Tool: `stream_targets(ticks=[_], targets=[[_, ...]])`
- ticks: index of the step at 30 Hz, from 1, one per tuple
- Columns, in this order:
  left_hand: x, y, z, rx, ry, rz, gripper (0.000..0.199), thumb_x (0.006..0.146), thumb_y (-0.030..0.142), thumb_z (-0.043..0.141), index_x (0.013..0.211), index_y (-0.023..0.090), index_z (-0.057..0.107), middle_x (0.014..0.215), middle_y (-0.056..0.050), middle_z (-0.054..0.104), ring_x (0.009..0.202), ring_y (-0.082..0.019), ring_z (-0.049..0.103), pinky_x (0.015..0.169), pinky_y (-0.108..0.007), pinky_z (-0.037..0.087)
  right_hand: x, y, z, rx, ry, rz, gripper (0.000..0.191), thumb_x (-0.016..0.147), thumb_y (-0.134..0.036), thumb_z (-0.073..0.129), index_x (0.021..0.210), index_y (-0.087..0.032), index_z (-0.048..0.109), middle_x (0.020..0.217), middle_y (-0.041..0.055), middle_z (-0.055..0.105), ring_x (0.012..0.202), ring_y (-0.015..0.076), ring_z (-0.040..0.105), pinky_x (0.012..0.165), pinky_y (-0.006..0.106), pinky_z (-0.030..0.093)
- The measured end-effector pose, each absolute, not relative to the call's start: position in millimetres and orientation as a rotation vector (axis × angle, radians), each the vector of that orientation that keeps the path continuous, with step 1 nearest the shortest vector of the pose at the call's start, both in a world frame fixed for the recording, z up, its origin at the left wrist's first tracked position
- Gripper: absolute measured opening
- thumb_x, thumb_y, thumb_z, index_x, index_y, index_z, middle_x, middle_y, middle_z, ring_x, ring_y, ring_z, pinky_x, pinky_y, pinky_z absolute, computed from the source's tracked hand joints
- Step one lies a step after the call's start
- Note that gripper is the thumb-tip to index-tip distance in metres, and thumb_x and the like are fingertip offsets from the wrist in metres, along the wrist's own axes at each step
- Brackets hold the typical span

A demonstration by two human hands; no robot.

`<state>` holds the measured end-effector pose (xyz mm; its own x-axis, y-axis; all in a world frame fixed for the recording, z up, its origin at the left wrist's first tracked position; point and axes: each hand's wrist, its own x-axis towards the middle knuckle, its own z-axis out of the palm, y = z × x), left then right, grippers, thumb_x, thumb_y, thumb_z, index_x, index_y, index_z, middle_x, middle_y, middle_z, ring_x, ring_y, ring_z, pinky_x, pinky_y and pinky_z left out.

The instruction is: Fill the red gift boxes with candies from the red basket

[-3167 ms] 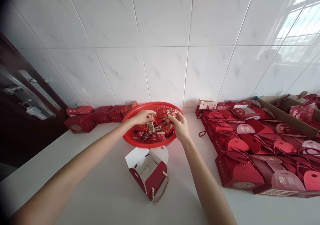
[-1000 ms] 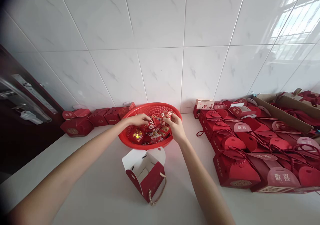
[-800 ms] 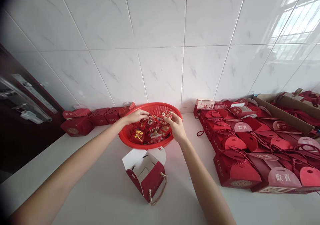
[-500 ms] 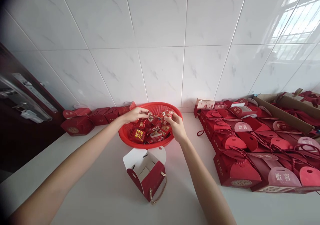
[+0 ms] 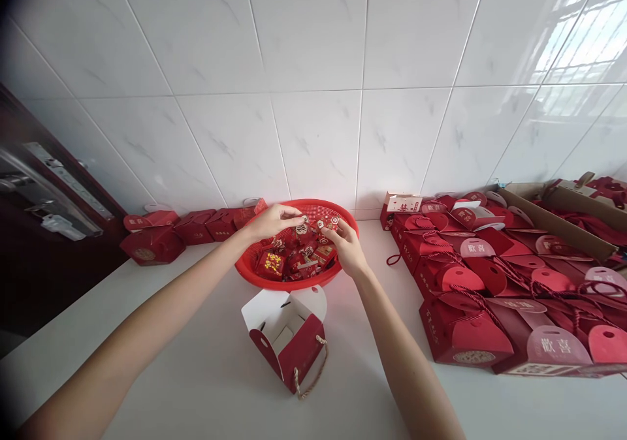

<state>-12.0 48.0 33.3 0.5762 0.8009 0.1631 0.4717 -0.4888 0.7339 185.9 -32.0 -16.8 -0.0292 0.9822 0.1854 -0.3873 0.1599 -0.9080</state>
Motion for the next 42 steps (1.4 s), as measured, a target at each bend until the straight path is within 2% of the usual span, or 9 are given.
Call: stream_targets(ticks=[6, 10, 12, 15, 18, 25, 28, 36, 42], targets=[[10, 42, 33, 2.048, 0.858, 0.796, 0.042, 0.082, 0.051, 0.07, 0.101, 0.014, 0.073, 0.107, -0.009, 0.076, 0.103, -0.026, 0.067, 0.092, -0.037, 0.051, 187, -32, -15, -0.76, -1.003, 1.335, 0.038, 0.06, -0.038, 0.088, 0.09, -0.024, 0.07, 0.089, 0.0001, 0.076, 0.08, 0.0204, 0.07, 0.075, 0.035, 0.061], [1, 46, 27, 1.996, 0.946, 0.699, 0.041, 0.098, 0.046, 0.045, 0.119, 0.019, 0.068, 0.118, -0.007, 0.074, 0.108, -0.022, 0.067, 0.095, -0.035, 0.051, 187, -30, -17, -0.749, -0.937, 1.292, 0.039, 0.057, -0.035, 0.09, 0.088, -0.023, 0.071, 0.09, 0.0014, 0.077, 0.084, 0.0215, 0.071, 0.076, 0.036, 0.06], [-9, 51, 19, 2.111, 1.061, 0.505, 0.038, 0.099, 0.04, 0.042, 0.12, 0.021, 0.067, 0.116, -0.005, 0.074, 0.106, -0.021, 0.068, 0.094, -0.033, 0.051, 187, -28, -19, -0.753, -0.927, 1.296, 0.037, 0.056, -0.034, 0.09, 0.085, -0.022, 0.072, 0.089, 0.0024, 0.077, 0.083, 0.0221, 0.072, 0.077, 0.036, 0.06], [-20, 58, 3, 2.262, 1.156, 0.222, 0.025, 0.085, 0.033, 0.06, 0.103, 0.021, 0.073, 0.104, -0.004, 0.076, 0.097, -0.022, 0.068, 0.087, -0.03, 0.05, 187, -28, -20, -0.756, -0.938, 1.33, 0.033, 0.055, -0.034, 0.091, 0.08, -0.02, 0.073, 0.086, 0.0038, 0.078, 0.081, 0.0229, 0.072, 0.08, 0.037, 0.059], [-21, 64, -13, 2.279, 1.164, 0.088, 0.011, 0.073, 0.033, 0.07, 0.074, 0.022, 0.07, 0.077, 0.0, 0.072, 0.077, -0.021, 0.065, 0.073, -0.028, 0.047, 188, -28, -20, -0.752, -0.926, 1.349, 0.033, 0.055, -0.034, 0.091, 0.079, -0.019, 0.074, 0.085, 0.0039, 0.077, 0.079, 0.0222, 0.072, 0.08, 0.037, 0.059], [-8, 72, -24, 2.254, 1.116, 0.018, 0.035, 0.059, 0.044, 0.08, 0.049, 0.021, 0.056, 0.051, 0.005, 0.053, 0.054, -0.014, 0.05, 0.054, -0.026, 0.037, 188, -29, -17, -0.737, -0.912, 1.342, 0.035, 0.053, -0.035, 0.093, 0.079, -0.02, 0.074, 0.086, 0.0041, 0.078, 0.083, 0.0237, 0.073, 0.083, 0.038, 0.061], [-7, 71, -21, 2.227, 1.09, 0.055, 0.038, 0.059, 0.047, 0.082, 0.046, 0.02, 0.058, 0.048, 0.005, 0.052, 0.052, -0.013, 0.048, 0.053, -0.027, 0.036, 189, -29, -16, -0.711, -0.895, 1.349, 0.035, 0.054, -0.034, 0.093, 0.081, -0.02, 0.075, 0.089, 0.004, 0.078, 0.089, 0.0246, 0.073, 0.087, 0.04, 0.06], [-18, 70, 6, 2.122, 1.031, 0.382, 0.039, 0.081, 0.054, 0.066, 0.088, 0.017, 0.078, 0.089, -0.005, 0.077, 0.081, -0.021, 0.065, 0.074, -0.03, 0.049, 189, -29, -17, -0.713, -0.874, 1.364, 0.032, 0.057, -0.034, 0.091, 0.082, -0.021, 0.076, 0.092, 0.0043, 0.079, 0.094, 0.0258, 0.074, 0.089, 0.04, 0.06], [-21, 64, 24, 2.011, 0.953, 0.599, 0.041, 0.077, 0.053, 0.073, 0.099, 0.018, 0.077, 0.106, -0.006, 0.077, 0.098, -0.023, 0.067, 0.088, -0.034, 0.051, 188, -31, -15, -0.693, -0.898, 1.385, 0.035, 0.06, -0.035, 0.091, 0.088, -0.02, 0.076, 0.095, 0.0065, 0.079, 0.096, 0.028, 0.075, 0.09, 0.042, 0.06]])
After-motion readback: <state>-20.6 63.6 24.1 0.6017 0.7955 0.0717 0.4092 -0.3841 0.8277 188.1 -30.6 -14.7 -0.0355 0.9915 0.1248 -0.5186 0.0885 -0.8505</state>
